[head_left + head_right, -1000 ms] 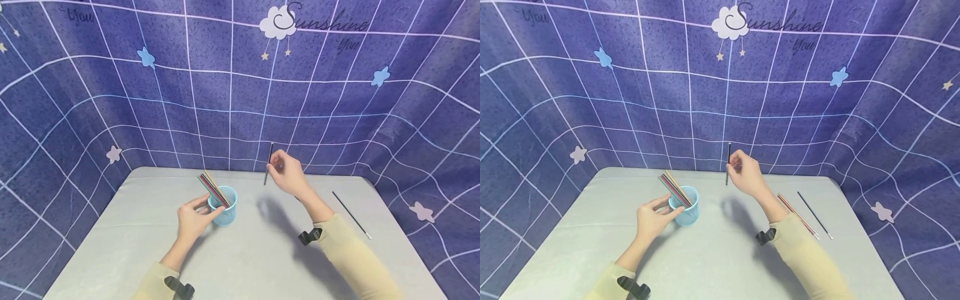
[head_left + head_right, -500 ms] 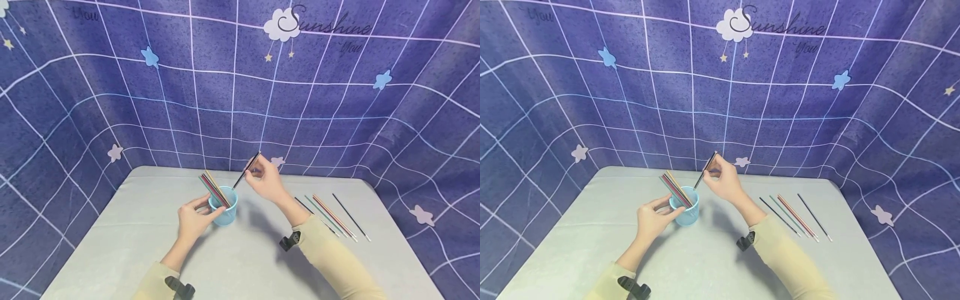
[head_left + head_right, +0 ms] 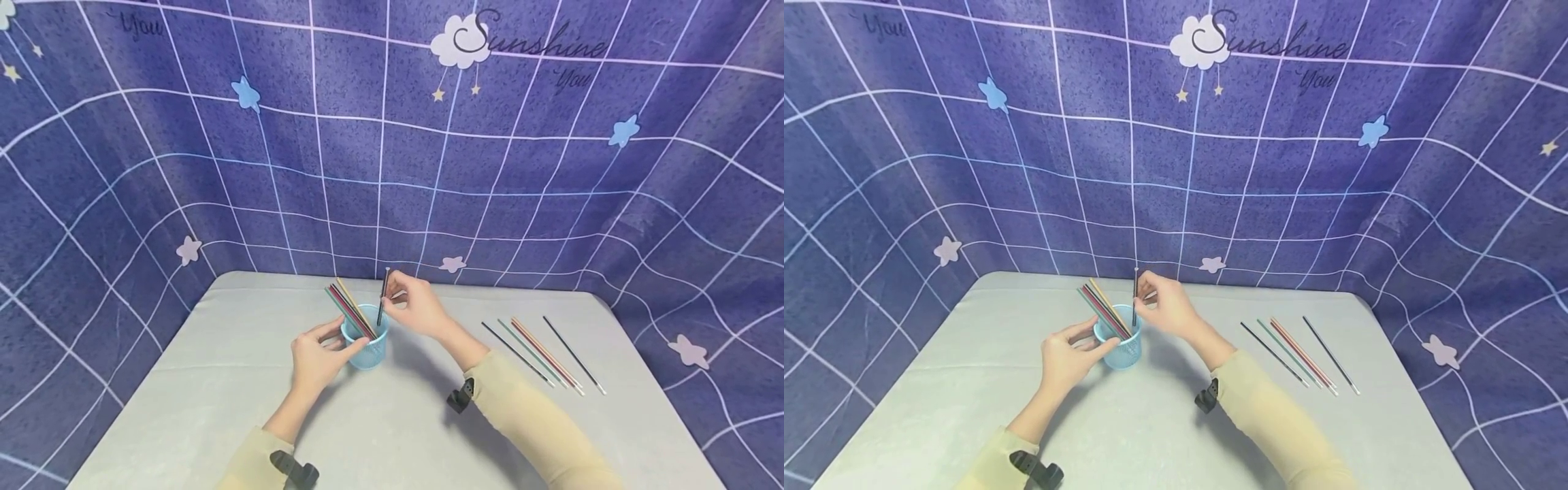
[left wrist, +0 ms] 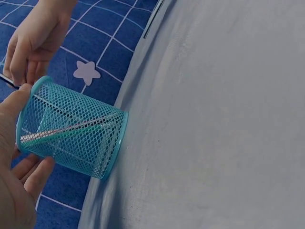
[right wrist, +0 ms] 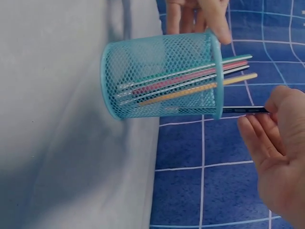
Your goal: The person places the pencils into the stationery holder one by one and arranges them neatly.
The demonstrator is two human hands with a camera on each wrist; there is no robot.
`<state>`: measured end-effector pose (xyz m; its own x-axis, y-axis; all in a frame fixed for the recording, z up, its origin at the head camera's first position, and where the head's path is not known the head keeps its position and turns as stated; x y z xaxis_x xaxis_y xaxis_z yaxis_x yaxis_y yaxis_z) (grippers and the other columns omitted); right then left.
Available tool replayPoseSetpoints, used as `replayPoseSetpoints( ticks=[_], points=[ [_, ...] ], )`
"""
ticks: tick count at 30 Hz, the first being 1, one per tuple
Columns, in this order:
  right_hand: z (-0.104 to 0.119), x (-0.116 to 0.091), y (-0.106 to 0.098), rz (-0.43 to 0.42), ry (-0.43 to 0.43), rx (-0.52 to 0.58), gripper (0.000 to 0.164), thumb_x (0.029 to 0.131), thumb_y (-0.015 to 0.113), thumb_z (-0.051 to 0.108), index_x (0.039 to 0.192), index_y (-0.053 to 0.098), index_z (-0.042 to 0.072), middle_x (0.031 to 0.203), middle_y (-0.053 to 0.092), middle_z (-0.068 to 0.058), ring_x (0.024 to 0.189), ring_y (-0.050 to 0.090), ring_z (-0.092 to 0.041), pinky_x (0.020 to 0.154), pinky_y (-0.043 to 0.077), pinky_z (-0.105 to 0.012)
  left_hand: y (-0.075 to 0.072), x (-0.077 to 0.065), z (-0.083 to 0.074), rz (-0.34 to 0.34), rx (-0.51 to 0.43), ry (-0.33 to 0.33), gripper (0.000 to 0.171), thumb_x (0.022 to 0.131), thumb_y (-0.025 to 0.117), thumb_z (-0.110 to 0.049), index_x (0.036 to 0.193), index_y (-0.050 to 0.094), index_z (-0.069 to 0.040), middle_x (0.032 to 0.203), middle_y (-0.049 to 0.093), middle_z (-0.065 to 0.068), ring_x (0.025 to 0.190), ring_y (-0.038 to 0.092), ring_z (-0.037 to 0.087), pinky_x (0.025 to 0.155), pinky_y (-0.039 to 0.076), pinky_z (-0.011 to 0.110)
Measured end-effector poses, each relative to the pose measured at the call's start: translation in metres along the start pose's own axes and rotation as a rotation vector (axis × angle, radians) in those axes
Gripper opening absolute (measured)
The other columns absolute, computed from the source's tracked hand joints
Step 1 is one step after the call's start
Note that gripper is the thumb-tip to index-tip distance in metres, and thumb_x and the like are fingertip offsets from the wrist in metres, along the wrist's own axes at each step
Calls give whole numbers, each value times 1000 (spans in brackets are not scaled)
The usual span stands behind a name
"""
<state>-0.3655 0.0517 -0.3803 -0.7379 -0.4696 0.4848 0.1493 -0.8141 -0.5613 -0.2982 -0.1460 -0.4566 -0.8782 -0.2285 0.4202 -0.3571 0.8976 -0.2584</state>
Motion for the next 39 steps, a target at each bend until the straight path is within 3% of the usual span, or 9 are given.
replayPoseSetpoints(
  ticks=[12, 23, 29, 34, 39],
  points=[
    [-2, 10, 29, 159, -56, -247, 10, 94, 74, 6, 100, 66, 6, 91, 75, -6, 90, 77, -23, 89, 69, -34, -1, 1, 1, -4, -4, 14, 62, 67, 104, -26, 118, 80, -1, 110, 81, 20, 97, 82, 33, 77, 70, 32],
    [0, 23, 42, 114, -45, -345, 6, 91, 79, 7, 95, 74, 6, 91, 75, -7, 84, 74, -20, 76, 64, -24, 0, 0, -2, -13, -10, 38, 61, 66, 104, -23, 117, 79, 1, 107, 81, 22, 93, 82, 36, 73, 70, 31],
    [-2, 24, 47, 118, -11, -389, 9, 92, 81, 11, 98, 76, 8, 93, 77, -5, 84, 73, -15, 78, 64, -22, 1, -1, -2, -4, -25, 46, 61, 67, 104, -23, 117, 79, 1, 109, 81, 21, 94, 82, 35, 74, 71, 34],
    [4, 17, 37, 103, -26, -364, 12, 91, 79, 8, 102, 76, 5, 96, 78, -8, 86, 74, -19, 79, 66, -28, 1, -1, 0, -5, -23, 28, 61, 67, 104, -25, 117, 80, 0, 107, 81, 20, 95, 82, 34, 74, 70, 31],
    [6, 8, 4, 59, -44, -390, 15, 91, 77, 6, 106, 76, 4, 100, 79, -11, 89, 76, -23, 80, 69, -32, 0, 0, 1, -11, -12, 19, 60, 67, 104, -25, 116, 80, -1, 109, 81, 19, 96, 82, 33, 74, 70, 30]
  ],
)
Point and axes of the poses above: each hand's wrist, its own x-axis towards the middle knuckle, its own y-axis out of the palm, z = x × y, the point moved 9 cm from there along x, towards the middle knuckle
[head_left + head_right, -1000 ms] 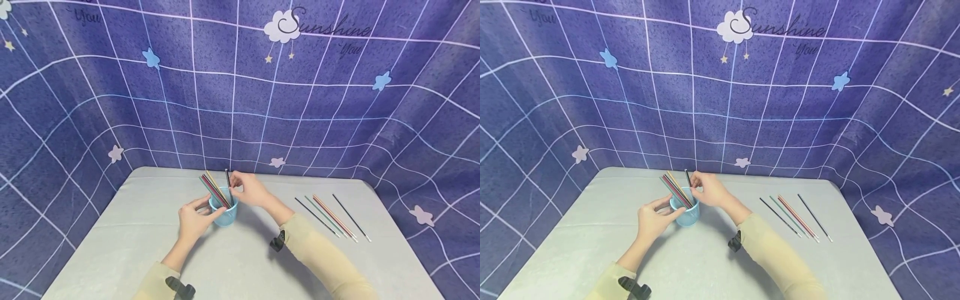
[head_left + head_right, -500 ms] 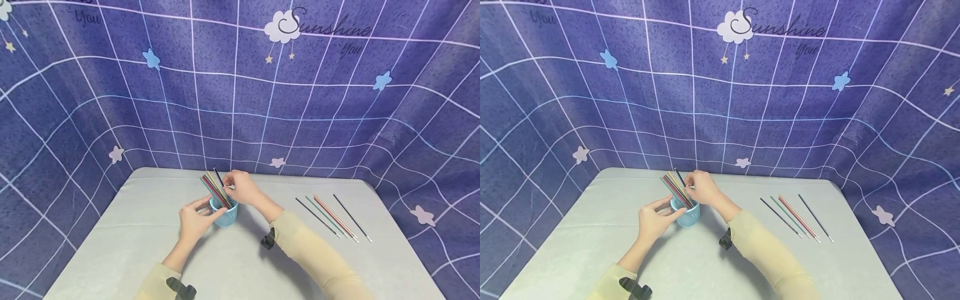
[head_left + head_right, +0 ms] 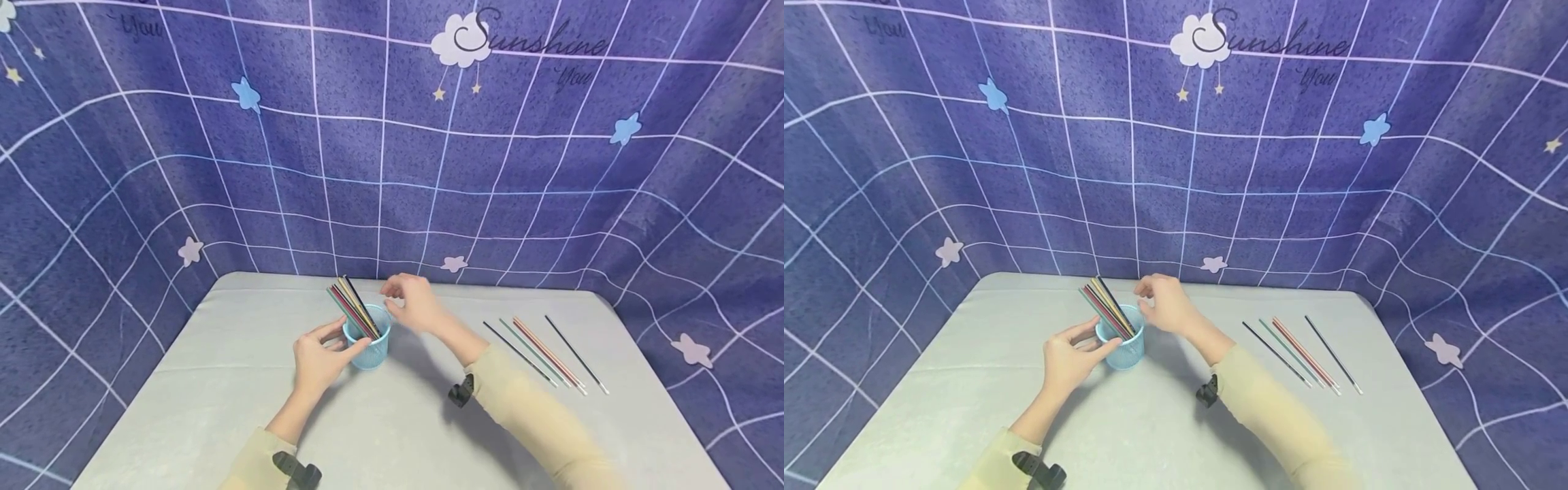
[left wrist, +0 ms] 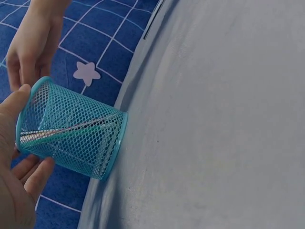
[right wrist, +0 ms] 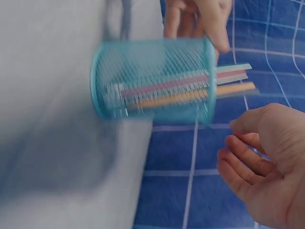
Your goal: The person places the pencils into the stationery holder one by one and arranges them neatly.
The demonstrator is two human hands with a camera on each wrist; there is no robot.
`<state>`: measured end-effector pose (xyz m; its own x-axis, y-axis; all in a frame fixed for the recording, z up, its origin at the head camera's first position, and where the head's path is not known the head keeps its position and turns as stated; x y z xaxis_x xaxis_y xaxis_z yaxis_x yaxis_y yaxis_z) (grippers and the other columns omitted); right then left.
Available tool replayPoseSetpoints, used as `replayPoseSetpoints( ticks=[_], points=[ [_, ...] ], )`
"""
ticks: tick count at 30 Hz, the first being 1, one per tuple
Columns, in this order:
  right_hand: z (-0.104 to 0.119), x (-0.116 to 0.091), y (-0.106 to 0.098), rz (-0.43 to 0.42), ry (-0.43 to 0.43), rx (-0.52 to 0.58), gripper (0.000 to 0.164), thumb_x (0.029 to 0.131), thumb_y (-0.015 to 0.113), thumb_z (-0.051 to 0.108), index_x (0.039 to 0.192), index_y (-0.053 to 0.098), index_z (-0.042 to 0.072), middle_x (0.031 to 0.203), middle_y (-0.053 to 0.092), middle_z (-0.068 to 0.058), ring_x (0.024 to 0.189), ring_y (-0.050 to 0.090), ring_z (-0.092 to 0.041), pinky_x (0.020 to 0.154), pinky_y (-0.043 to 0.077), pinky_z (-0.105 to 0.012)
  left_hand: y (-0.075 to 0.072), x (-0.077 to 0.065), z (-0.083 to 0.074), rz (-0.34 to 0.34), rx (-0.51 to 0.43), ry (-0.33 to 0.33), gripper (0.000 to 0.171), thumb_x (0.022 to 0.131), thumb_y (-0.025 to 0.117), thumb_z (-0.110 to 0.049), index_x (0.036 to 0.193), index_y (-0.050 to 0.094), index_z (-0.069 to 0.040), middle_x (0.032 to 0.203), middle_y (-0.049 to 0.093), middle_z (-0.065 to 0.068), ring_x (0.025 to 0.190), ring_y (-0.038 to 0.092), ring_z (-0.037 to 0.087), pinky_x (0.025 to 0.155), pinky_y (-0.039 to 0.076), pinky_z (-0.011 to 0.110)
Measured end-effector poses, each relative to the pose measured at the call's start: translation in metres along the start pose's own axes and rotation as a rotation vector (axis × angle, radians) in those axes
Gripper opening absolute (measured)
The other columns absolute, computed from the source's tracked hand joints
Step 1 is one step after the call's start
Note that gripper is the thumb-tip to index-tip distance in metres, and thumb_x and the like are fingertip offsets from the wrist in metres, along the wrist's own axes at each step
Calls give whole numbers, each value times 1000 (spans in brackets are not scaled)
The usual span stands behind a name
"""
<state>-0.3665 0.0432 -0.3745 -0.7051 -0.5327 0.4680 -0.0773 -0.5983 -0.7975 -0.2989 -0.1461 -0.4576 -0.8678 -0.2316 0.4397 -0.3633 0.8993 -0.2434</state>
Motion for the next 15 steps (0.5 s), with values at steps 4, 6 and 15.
replayPoseSetpoints(
  ticks=[4, 6, 15],
  points=[
    [-23, -12, -30, -11, 49, -22, 16, 92, 75, 7, 107, 76, 3, 102, 79, -12, 90, 77, -26, 82, 70, -35, 1, 0, 1, -5, 2, -15, 62, 66, 104, -24, 118, 80, -1, 110, 81, 19, 97, 82, 35, 75, 70, 31],
    [-35, -19, -45, -19, 82, -23, 15, 92, 74, 6, 106, 76, 2, 101, 79, -13, 89, 77, -27, 81, 70, -37, 1, 0, 2, -8, -7, -27, 62, 66, 105, -24, 118, 80, -1, 111, 81, 19, 98, 82, 34, 76, 70, 31],
    [-104, -66, -90, -79, 216, -95, 9, 89, 72, 3, 97, 76, 2, 87, 79, -10, 78, 76, -25, 74, 69, -42, 2, -3, 6, -18, -45, -75, 63, 65, 105, -22, 120, 79, -2, 114, 81, 18, 100, 81, 33, 80, 69, 29]
  ],
)
Point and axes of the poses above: each hand's wrist, its own x-axis towards the middle knuckle, its own y-axis out of the palm, z = x × y, the point moved 9 cm from there along x, towards the middle knuckle
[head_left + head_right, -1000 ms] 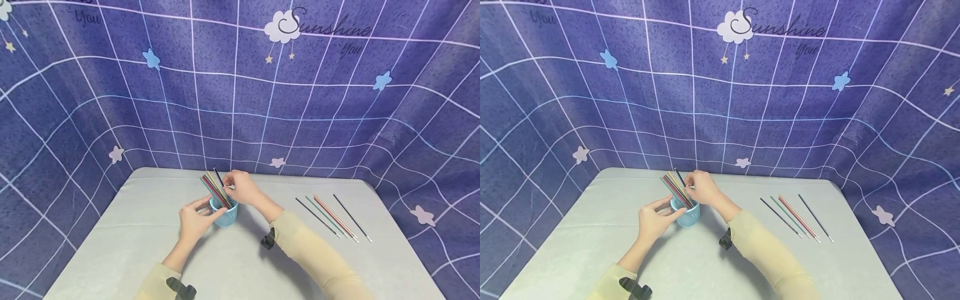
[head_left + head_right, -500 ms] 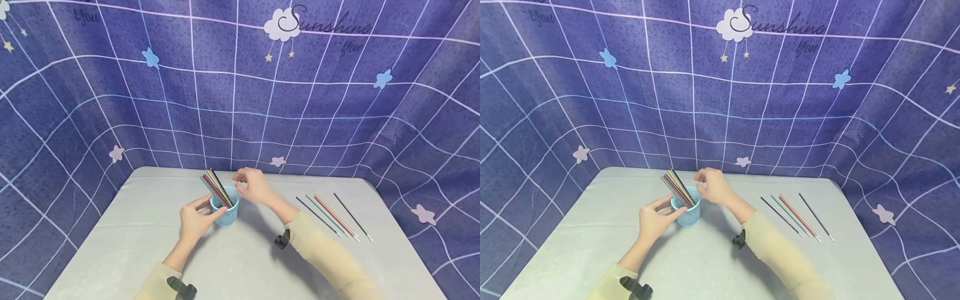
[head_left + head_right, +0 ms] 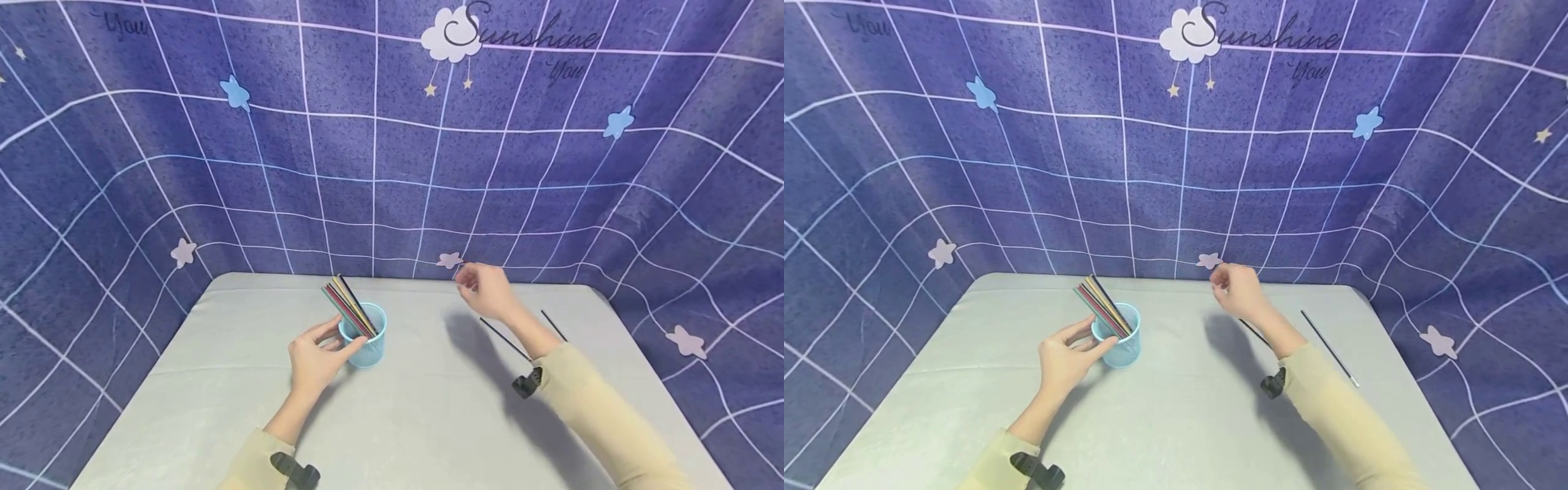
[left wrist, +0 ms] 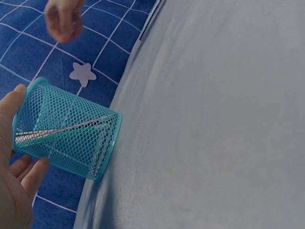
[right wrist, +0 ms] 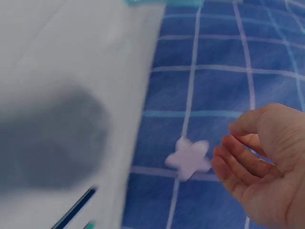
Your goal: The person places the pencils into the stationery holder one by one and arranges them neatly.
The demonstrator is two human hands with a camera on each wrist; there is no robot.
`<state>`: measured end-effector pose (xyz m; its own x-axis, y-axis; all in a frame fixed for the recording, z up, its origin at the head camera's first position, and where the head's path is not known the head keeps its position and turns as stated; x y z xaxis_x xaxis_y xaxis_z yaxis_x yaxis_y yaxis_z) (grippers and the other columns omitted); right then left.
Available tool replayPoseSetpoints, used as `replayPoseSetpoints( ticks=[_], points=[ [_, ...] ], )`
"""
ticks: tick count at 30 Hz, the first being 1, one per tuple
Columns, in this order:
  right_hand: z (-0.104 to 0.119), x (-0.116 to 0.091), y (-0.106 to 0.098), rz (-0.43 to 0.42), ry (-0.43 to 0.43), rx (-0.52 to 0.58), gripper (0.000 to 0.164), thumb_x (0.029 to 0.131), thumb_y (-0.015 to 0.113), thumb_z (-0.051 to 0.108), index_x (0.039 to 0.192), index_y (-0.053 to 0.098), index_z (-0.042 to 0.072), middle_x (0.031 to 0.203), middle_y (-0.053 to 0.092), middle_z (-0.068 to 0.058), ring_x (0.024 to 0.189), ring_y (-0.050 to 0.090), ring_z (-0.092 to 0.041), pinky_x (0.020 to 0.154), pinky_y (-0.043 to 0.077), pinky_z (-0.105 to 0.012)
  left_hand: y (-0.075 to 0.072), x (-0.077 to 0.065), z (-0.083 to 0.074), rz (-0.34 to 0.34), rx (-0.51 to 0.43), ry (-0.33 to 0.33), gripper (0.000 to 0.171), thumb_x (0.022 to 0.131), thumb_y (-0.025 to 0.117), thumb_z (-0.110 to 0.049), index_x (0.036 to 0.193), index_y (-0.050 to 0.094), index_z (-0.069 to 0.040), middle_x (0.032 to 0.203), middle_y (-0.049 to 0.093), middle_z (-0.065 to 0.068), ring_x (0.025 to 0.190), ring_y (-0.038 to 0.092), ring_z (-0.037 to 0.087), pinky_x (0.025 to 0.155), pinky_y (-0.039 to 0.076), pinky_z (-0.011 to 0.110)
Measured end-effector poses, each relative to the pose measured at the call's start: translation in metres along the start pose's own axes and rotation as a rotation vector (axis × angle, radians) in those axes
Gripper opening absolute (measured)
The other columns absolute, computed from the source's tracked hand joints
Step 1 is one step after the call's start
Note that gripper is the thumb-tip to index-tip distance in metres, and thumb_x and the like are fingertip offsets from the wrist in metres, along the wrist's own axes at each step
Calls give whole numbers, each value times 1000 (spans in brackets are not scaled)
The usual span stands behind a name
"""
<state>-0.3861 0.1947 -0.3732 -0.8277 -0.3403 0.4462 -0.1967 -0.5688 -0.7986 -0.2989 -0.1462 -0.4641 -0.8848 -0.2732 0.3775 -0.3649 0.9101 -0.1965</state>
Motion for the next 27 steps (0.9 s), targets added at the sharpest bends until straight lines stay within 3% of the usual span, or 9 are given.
replayPoseSetpoints(
  ticks=[7, 12, 13, 17, 21, 27],
  points=[
    [-54, -44, 6, 96, 71, -88, 6, 88, 71, 0, 94, 73, 0, 82, 77, -10, 73, 72, -21, 68, 67, -39, 0, -1, -2, -7, -31, 15, 63, 64, 105, -20, 117, 79, 1, 111, 81, 19, 99, 81, 34, 80, 70, 32],
    [-73, -74, 14, 159, 102, -174, 6, 86, 75, 0, 92, 75, -1, 78, 75, -9, 70, 71, -22, 66, 66, -41, -1, -1, -3, -27, -21, 41, 62, 63, 106, -20, 116, 80, 0, 109, 81, 19, 97, 81, 34, 78, 70, 30],
    [-76, -79, 16, 176, 113, -195, 6, 85, 75, 1, 91, 75, 0, 78, 75, -8, 70, 71, -22, 71, 66, -44, -1, -1, -3, -33, -20, 45, 62, 63, 106, -20, 115, 80, 0, 109, 81, 18, 97, 82, 34, 78, 70, 30],
    [-90, -97, 23, 250, 192, -263, 4, 86, 77, 6, 85, 73, 4, 76, 73, -5, 67, 67, -20, 69, 65, -44, -2, -2, -3, -44, -16, 60, 61, 63, 106, -20, 115, 80, -1, 107, 81, 19, 95, 82, 35, 76, 70, 28],
    [-97, -103, 26, 272, 245, -293, 10, 90, 75, 5, 80, 71, 6, 75, 72, -7, 65, 64, -19, 61, 62, -39, 0, -2, -4, -34, -11, 69, 63, 63, 106, -21, 116, 80, 0, 109, 81, 20, 97, 81, 36, 77, 69, 28],
    [-89, -95, 25, 283, 215, -285, 3, 89, 74, 1, 90, 76, -2, 84, 77, -14, 74, 73, -27, 69, 68, -42, 0, -3, -6, -8, 4, 62, 67, 63, 106, -20, 120, 78, 0, 114, 80, 21, 102, 80, 37, 80, 69, 28]
  ],
)
Point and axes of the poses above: each hand's wrist, its own x-axis towards the middle knuckle, its own y-axis out of the palm, z = x × y, the point moved 9 cm from there along x, towards the middle knuckle
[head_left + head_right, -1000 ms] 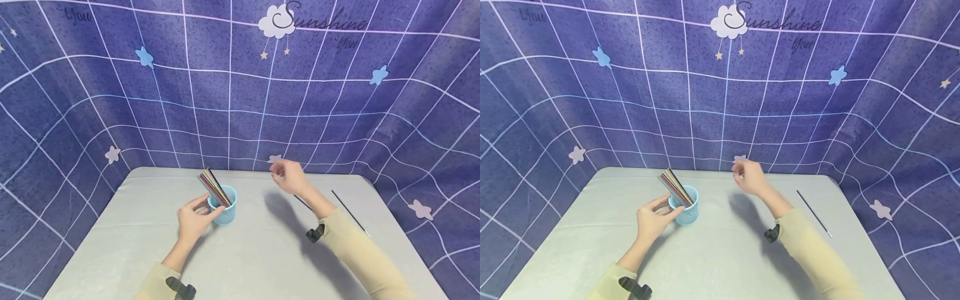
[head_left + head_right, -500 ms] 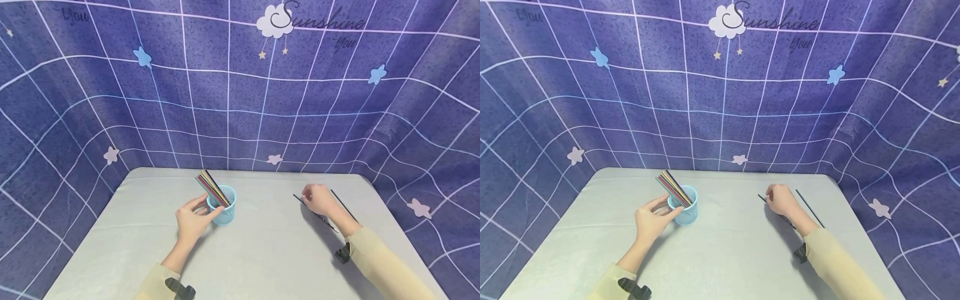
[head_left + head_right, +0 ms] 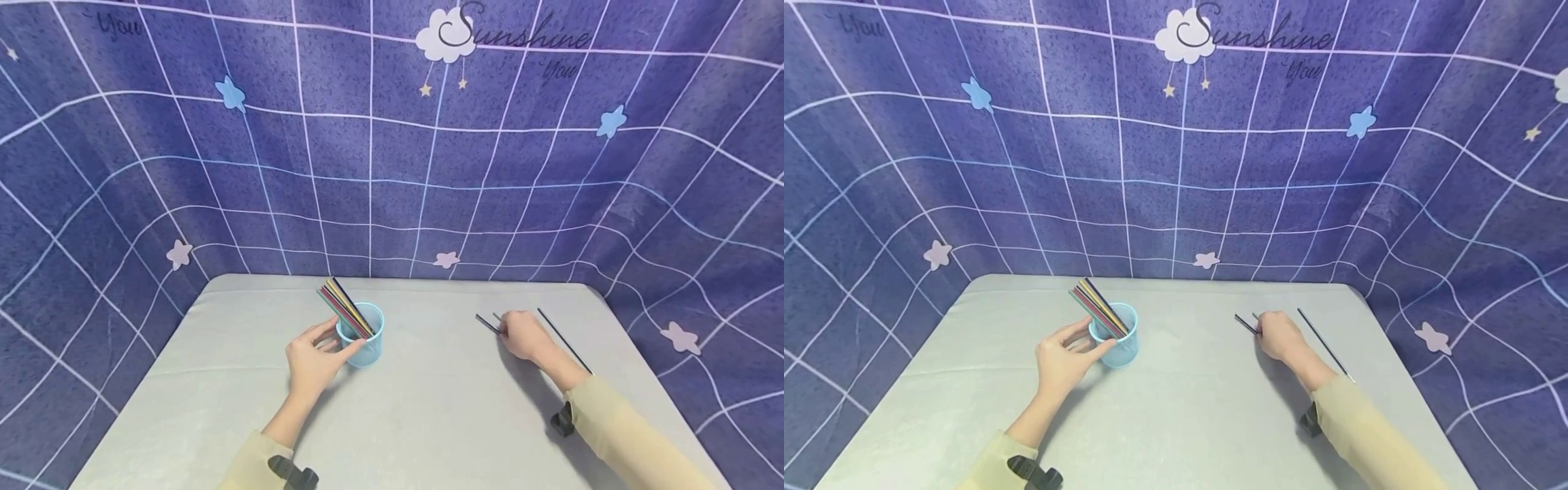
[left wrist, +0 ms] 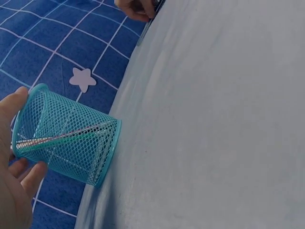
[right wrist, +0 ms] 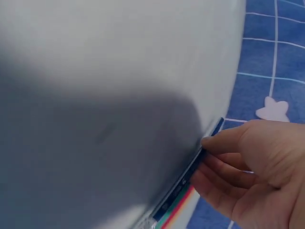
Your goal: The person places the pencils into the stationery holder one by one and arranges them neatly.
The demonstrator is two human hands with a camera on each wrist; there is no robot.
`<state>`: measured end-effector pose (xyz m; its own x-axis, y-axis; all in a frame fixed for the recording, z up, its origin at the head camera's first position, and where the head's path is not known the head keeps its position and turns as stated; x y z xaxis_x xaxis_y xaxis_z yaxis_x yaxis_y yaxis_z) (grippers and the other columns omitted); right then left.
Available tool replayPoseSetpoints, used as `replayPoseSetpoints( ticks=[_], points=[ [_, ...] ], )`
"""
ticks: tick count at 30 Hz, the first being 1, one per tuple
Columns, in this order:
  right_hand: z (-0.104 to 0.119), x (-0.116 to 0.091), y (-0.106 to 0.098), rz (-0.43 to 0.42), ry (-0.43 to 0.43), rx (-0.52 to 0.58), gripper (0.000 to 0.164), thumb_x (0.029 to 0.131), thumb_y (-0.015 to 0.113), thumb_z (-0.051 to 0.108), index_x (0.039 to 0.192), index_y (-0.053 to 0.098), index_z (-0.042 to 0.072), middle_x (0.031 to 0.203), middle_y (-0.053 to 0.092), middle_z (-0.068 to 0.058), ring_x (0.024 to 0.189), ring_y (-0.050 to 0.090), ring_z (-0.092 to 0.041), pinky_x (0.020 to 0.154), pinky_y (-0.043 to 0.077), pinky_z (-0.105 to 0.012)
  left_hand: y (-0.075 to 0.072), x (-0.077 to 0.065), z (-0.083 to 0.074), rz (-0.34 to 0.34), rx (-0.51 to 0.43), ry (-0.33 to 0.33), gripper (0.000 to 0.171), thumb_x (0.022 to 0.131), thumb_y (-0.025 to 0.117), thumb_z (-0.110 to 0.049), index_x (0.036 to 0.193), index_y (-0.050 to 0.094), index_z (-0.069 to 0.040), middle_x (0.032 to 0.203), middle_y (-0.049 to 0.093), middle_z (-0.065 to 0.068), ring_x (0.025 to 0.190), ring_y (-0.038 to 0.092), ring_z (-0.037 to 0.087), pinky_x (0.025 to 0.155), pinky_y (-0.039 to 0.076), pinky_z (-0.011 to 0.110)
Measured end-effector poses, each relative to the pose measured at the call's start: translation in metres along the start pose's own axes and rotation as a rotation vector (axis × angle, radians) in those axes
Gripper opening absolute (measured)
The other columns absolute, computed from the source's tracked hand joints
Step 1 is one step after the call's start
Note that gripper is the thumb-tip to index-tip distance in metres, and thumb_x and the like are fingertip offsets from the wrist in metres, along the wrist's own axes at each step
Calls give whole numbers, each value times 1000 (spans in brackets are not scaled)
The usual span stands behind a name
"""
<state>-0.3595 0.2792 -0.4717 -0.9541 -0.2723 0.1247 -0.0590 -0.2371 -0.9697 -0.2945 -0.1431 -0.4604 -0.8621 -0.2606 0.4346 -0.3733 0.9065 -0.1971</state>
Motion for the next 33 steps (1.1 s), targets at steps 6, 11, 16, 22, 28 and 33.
replayPoseSetpoints(
  ticks=[6, 11, 16, 22, 28, 33],
  points=[
    [24, 16, -37, -125, -89, 80, 3, 89, 72, 1, 88, 73, -2, 76, 73, -9, 69, 69, -23, 65, 66, -41, -1, -1, -2, 0, -10, 6, 67, 62, 106, -18, 120, 78, 1, 114, 79, 23, 101, 80, 38, 81, 69, 26],
    [51, 31, -81, -255, -116, 214, 5, 93, 70, 6, 91, 70, 1, 78, 75, -8, 70, 70, -21, 69, 66, -43, 0, -1, -1, 2, -8, -6, 67, 61, 106, -18, 120, 78, 0, 115, 79, 22, 102, 80, 37, 82, 68, 25],
    [89, 43, -122, -362, -108, 369, 7, 95, 71, 10, 98, 67, 6, 88, 76, -9, 82, 76, -25, 82, 66, -46, 0, -1, 1, -7, 0, -6, 66, 61, 107, -18, 119, 79, -1, 113, 80, 20, 100, 81, 36, 81, 68, 22],
    [138, 53, -146, -417, -193, 502, 9, 96, 71, 8, 100, 62, 6, 93, 76, -10, 87, 77, -25, 77, 70, -41, 0, -1, 2, -9, 4, 6, 66, 61, 107, -19, 118, 79, -1, 112, 80, 20, 99, 81, 36, 80, 68, 23],
    [168, 60, -146, -394, -221, 672, 8, 95, 69, 6, 98, 61, 6, 96, 76, -10, 93, 76, -24, 88, 72, -38, 0, 0, 2, -6, -2, -1, 66, 60, 107, -18, 118, 79, -1, 112, 80, 20, 100, 81, 36, 80, 68, 23],
    [196, 64, -139, -363, -303, 766, 10, 94, 68, 2, 102, 65, 7, 96, 78, -10, 95, 78, -24, 85, 72, -39, 0, 0, 3, -8, -4, 5, 67, 59, 107, -19, 118, 80, -2, 113, 80, 20, 100, 81, 37, 80, 68, 23]
  ],
)
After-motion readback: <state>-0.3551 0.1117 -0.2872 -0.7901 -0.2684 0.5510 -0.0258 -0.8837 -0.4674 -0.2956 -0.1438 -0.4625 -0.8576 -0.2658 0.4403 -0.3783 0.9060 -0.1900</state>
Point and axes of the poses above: each hand's wrist, its own x-axis towards the middle knuckle, its own y-axis out of the palm, z = x × y, the point moved 9 cm from there along x, towards the middle knuckle
